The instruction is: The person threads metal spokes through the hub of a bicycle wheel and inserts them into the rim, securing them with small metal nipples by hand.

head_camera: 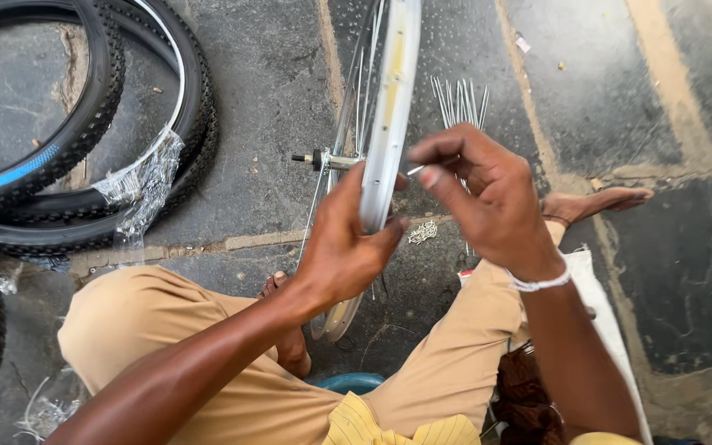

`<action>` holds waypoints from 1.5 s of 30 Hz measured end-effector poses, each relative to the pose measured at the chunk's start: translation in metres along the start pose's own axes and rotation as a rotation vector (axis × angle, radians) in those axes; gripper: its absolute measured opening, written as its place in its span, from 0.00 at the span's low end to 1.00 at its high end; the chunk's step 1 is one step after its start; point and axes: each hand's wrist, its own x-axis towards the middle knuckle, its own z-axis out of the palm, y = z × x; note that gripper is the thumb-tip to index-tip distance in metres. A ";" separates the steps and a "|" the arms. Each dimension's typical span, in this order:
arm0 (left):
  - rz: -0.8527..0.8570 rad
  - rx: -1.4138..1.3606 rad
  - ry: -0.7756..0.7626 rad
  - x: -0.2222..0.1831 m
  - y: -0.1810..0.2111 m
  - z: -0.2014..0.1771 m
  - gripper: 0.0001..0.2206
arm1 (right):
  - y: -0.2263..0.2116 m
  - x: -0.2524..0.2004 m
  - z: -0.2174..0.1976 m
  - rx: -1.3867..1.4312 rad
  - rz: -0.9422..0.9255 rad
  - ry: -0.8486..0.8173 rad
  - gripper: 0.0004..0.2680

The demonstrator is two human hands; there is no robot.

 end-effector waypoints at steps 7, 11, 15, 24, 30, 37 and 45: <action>0.100 0.056 0.005 -0.003 -0.006 0.005 0.24 | -0.059 0.025 0.018 -0.374 -0.117 -0.181 0.10; 0.226 0.046 0.040 -0.002 -0.015 0.006 0.22 | -0.064 0.024 0.020 -0.327 -0.064 -0.161 0.11; 0.523 -0.032 0.150 0.000 -0.019 0.007 0.23 | -0.072 0.026 0.025 -0.453 -0.090 -0.164 0.09; 0.300 -0.070 0.107 0.005 -0.018 0.006 0.17 | -0.074 0.018 0.036 -0.935 -0.365 -0.137 0.04; 0.324 0.038 0.102 0.002 -0.023 0.006 0.15 | -0.073 0.017 0.037 -0.731 -0.220 -0.143 0.04; 0.272 -0.008 0.094 0.001 -0.017 0.004 0.16 | -0.078 0.022 0.035 -0.737 -0.114 -0.139 0.06; 0.230 0.043 0.055 0.001 -0.016 0.002 0.15 | -0.075 0.019 0.037 -0.698 0.029 -0.153 0.06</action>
